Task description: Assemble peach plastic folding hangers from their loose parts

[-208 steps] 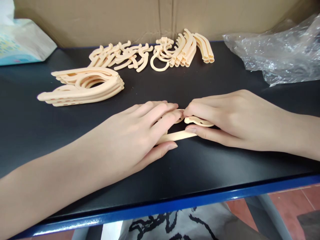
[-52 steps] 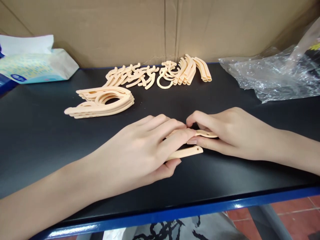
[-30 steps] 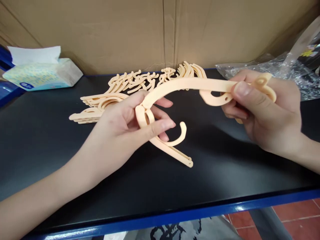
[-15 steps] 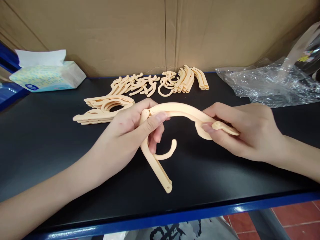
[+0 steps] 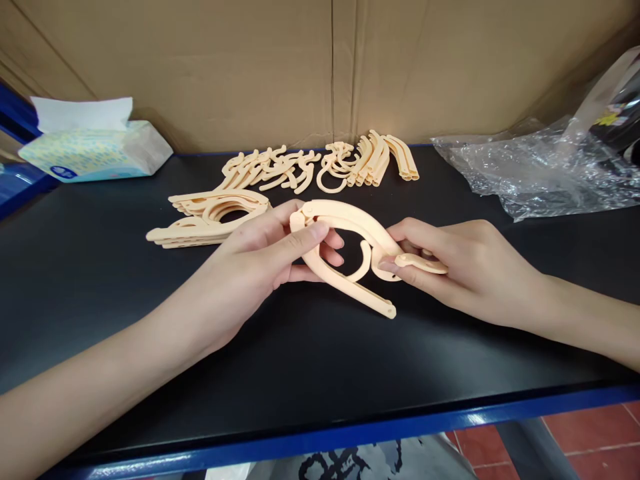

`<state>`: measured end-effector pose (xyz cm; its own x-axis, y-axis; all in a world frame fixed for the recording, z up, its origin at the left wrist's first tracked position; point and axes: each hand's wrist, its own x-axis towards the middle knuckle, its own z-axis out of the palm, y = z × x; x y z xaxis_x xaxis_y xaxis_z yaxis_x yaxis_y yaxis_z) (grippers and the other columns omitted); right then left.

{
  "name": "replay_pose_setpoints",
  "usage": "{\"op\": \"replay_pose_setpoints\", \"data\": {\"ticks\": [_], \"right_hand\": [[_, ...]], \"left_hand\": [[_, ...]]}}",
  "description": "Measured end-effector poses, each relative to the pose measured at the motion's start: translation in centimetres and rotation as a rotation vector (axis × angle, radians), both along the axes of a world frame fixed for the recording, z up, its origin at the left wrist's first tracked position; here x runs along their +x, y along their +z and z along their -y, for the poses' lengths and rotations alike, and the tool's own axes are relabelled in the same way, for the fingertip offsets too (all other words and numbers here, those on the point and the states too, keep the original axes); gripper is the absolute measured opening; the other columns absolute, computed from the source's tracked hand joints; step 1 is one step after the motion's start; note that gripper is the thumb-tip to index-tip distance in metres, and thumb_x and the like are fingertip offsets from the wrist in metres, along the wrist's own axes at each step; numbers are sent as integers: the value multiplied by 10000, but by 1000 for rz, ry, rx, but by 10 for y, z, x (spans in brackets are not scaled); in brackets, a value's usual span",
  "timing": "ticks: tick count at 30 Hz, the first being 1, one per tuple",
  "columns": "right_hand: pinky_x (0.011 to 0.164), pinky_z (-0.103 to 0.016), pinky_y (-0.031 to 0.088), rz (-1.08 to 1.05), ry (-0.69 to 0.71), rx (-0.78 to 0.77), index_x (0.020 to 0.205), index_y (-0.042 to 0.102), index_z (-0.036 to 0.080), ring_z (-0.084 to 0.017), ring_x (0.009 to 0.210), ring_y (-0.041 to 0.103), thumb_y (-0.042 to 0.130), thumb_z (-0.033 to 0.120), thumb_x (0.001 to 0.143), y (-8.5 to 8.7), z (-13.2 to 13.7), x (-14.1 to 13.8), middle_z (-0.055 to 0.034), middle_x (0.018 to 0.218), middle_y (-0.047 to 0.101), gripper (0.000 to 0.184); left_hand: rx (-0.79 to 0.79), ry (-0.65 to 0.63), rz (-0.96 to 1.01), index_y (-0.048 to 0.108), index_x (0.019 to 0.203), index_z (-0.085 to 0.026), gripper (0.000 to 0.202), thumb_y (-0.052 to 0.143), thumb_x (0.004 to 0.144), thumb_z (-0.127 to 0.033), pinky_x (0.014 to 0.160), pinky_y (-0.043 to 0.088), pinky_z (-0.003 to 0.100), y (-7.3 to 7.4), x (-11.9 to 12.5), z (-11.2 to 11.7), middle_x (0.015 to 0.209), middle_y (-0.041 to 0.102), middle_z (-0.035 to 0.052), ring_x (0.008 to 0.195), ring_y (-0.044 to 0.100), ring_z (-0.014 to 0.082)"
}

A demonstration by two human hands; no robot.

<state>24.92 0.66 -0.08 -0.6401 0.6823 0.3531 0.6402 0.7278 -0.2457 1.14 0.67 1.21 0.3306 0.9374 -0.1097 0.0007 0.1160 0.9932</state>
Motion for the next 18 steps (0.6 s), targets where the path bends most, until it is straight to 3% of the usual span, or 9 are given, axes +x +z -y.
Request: {"op": "replay_pose_setpoints", "data": {"ticks": [9, 13, 18], "right_hand": [[488, -228, 312, -99, 18, -51, 861, 564, 195, -88, 497, 450, 488, 323, 961, 6, 0, -1, 45, 622, 539, 179], [488, -228, 318, -115, -25, -49, 960, 573, 184, -84, 475, 449, 484, 341, 971, 5, -5, 1, 58, 605, 538, 180], [542, -233, 378, -188, -27, -158, 1166, 516, 190, -108, 576, 552, 505, 370, 969, 1, -8, 3, 7, 788, 658, 267]], "left_hand": [[10, -12, -90, 676, 897, -175, 186, 697, 876, -359, 648, 583, 125, 3, 0, 0, 835, 672, -18, 747, 654, 82], [7, -21, -95, 668, 883, -165, 200, 693, 879, -364, 672, 597, 145, 3, -1, 1, 842, 667, -13, 774, 661, 93], [-14, -48, 10, 665, 963, -201, 111, 700, 871, -252, 727, 590, 140, 3, 1, 2, 889, 676, -29, 851, 673, 94]]}}
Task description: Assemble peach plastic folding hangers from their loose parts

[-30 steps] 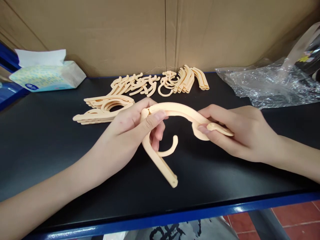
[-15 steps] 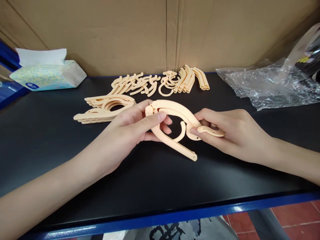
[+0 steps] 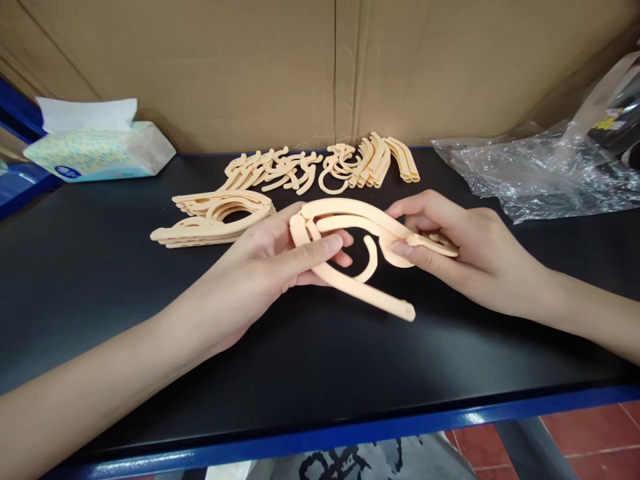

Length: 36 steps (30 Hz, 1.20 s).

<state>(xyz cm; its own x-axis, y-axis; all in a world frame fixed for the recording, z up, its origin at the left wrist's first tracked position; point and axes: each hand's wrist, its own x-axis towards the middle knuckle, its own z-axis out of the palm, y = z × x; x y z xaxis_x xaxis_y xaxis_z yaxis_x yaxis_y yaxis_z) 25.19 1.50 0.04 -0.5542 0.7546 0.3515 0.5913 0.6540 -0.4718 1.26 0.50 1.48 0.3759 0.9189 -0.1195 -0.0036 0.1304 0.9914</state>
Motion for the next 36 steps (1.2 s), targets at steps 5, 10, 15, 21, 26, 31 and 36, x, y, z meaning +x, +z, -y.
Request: {"op": "replay_pose_setpoints", "data": {"ticks": [5, 10, 15, 21, 26, 31, 36], "right_hand": [[530, -230, 356, 38, 82, -68, 1179, 544, 183, -93, 550, 511, 505, 422, 971, -2, -1, 0, 38, 721, 593, 319], [540, -211, 352, 20, 116, -45, 1182, 602, 202, -74, 560, 477, 552, 412, 956, 0, -5, 2, 52, 728, 568, 313], [608, -214, 375, 50, 241, -20, 1209, 613, 191, -88, 709, 556, 492, 346, 993, 2, -3, 2, -5, 901, 621, 292], [588, -223, 372, 49, 243, -82, 1115, 643, 191, -88, 665, 543, 498, 389, 985, 4, 5, -2, -3, 861, 599, 278], [614, -281, 372, -7, 116, 5, 1141, 608, 190, -147, 708, 535, 535, 589, 905, 6, 1, 0, -21, 884, 601, 469], [592, -296, 326, -8, -108, 13, 819, 616, 202, -128, 609, 436, 424, 458, 997, 6, -4, 1, 16, 669, 489, 366], [533, -292, 269, -54, -197, -6, 815, 598, 206, -103, 533, 350, 459, 517, 971, 8, -3, 2, 49, 601, 412, 375]], "left_hand": [[88, -16, -104, 615, 1054, -195, 292, 738, 792, -158, 771, 556, 138, -1, 1, 1, 1009, 671, -8, 916, 661, 104], [511, -9, -474, 527, 1153, -242, 443, 752, 772, -240, 690, 514, 232, -3, -3, 1, 940, 607, -30, 786, 614, 126], [961, -146, -912, 560, 982, -206, 232, 691, 850, -345, 665, 397, 290, -4, -6, 1, 922, 614, -4, 830, 587, 185], [790, -246, -865, 485, 908, -224, 298, 701, 838, -417, 555, 375, 247, -8, -6, 2, 837, 646, -44, 703, 622, 159], [531, -266, -716, 454, 814, -210, 294, 733, 811, -302, 517, 426, 204, -5, -4, -3, 767, 673, -69, 612, 622, 104], [249, -176, -566, 408, 750, -203, 395, 797, 721, -267, 534, 493, 180, -3, 0, -8, 752, 676, -55, 621, 616, 85], [206, -88, -499, 444, 756, -196, 355, 791, 702, -248, 578, 505, 166, -3, -2, -13, 742, 681, -66, 659, 641, 84]]}}
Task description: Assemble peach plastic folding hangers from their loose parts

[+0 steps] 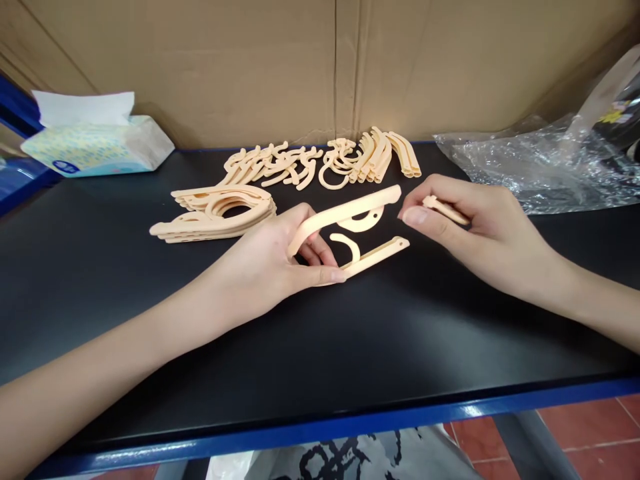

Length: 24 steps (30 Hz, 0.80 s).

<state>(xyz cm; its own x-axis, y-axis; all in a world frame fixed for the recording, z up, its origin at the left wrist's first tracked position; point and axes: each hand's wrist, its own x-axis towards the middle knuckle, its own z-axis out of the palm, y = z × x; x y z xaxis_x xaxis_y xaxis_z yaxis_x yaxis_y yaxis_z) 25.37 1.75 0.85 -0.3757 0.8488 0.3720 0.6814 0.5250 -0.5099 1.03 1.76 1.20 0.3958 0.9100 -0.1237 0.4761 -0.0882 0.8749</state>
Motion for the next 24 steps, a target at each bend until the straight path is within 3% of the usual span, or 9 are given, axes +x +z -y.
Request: {"op": "replay_pose_setpoints", "data": {"ticks": [6, 10, 17, 24], "right_hand": [[571, -285, 296, 181, 11, 40, 714, 543, 200, -121, 583, 444, 411, 495, 990, -2, -3, 2, 29, 598, 465, 425], [571, -281, 304, 265, 79, 51, 771, 595, 200, -131, 602, 491, 416, 458, 989, -5, -5, 0, 12, 647, 545, 383], [543, -287, 286, 281, 84, 32, 789, 558, 205, -129, 521, 444, 352, 443, 1004, -1, -1, -1, 24, 584, 486, 381], [609, -299, 327, 375, 135, 123, 837, 496, 196, -170, 664, 495, 416, 359, 966, 3, -8, 3, -20, 719, 524, 223]], "left_hand": [[49, 7, -48, 497, 727, -189, 283, 767, 715, -272, 549, 464, 178, 2, 0, 0, 692, 643, -75, 631, 619, 88], [122, -29, -109, 512, 743, -195, 256, 745, 749, -300, 550, 449, 212, 1, -2, 2, 707, 627, -68, 634, 596, 100], [120, -71, -86, 467, 747, -212, 258, 713, 760, -286, 577, 476, 267, -1, -2, 2, 711, 590, -54, 634, 567, 119], [156, -89, -172, 393, 719, -215, 378, 756, 730, -319, 481, 377, 235, 0, -4, -1, 672, 500, -66, 575, 454, 89]]}}
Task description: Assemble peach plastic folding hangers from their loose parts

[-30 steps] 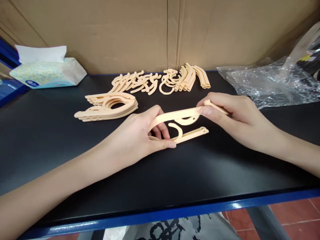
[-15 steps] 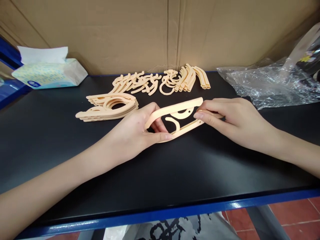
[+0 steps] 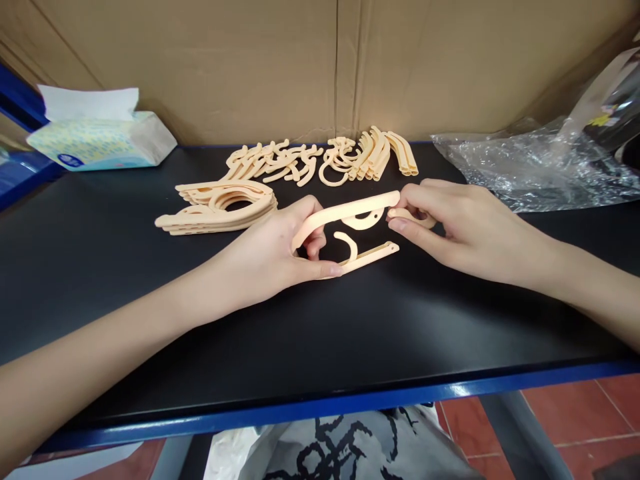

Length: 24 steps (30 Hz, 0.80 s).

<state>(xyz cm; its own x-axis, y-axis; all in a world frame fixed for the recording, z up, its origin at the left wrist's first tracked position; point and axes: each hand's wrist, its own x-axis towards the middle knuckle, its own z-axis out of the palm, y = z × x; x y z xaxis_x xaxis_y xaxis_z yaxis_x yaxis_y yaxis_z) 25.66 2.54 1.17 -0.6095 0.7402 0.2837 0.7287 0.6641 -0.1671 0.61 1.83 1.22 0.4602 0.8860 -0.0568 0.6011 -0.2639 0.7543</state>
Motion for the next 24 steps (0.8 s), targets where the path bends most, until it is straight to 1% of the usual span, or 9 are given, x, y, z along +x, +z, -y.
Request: {"op": "replay_pose_setpoints", "data": {"ticks": [5, 7, 11, 14, 16, 18, 20, 24], "right_hand": [[552, -287, 286, 12, 53, -174, 883, 504, 228, -135, 555, 457, 444, 430, 973, -1, -8, 5, 34, 647, 514, 229], [546, -290, 280, 19, 73, -203, 902, 506, 230, -131, 537, 442, 425, 446, 982, -1, -9, 5, 39, 632, 500, 244], [535, -292, 270, 18, 122, -229, 886, 487, 225, -118, 508, 404, 425, 456, 982, -1, -6, 5, 55, 599, 455, 258], [520, -290, 261, 7, 145, -259, 860, 480, 225, -106, 487, 369, 446, 456, 973, 1, -5, 5, 70, 577, 416, 260], [507, -289, 250, -3, 148, -261, 818, 466, 228, -104, 485, 345, 485, 487, 951, 3, -4, 4, 74, 571, 390, 292], [497, -287, 242, -11, 147, -247, 766, 425, 234, -104, 488, 324, 515, 521, 929, 4, -3, 4, 75, 567, 361, 342], [494, -282, 243, -2, 156, -239, 735, 379, 237, -105, 497, 315, 518, 519, 927, 5, -3, 3, 75, 568, 342, 369], [513, -267, 275, 27, 175, -257, 720, 371, 228, -105, 530, 358, 528, 490, 928, 4, -4, 3, 65, 603, 383, 370]], "left_hand": [[52, -9, -37, 348, 701, -214, 426, 764, 719, -300, 475, 311, 236, 0, 1, 0, 633, 433, -78, 539, 399, 76], [66, -17, -45, 336, 710, -218, 443, 768, 722, -319, 479, 302, 238, 1, 2, 0, 620, 409, -82, 525, 372, 76], [93, -38, -90, 314, 713, -224, 474, 769, 727, -354, 470, 275, 242, 2, 2, 0, 610, 389, -86, 506, 335, 78], [116, -53, -159, 310, 701, -223, 477, 759, 737, -379, 476, 281, 243, 3, 0, 0, 602, 401, -90, 496, 341, 76], [132, -74, -199, 324, 698, -221, 467, 751, 741, -405, 475, 277, 243, 4, -2, -1, 596, 411, -90, 489, 350, 78], [136, -87, -224, 335, 698, -220, 469, 745, 744, -442, 468, 270, 240, 4, -4, -2, 592, 413, -88, 486, 355, 80], [130, -87, -239, 336, 699, -219, 479, 741, 746, -472, 459, 270, 236, 4, -5, -2, 590, 413, -88, 487, 356, 82], [125, -108, -245, 348, 701, -217, 475, 721, 765, -505, 461, 286, 231, 3, -8, -3, 601, 423, -85, 504, 373, 85]]}}
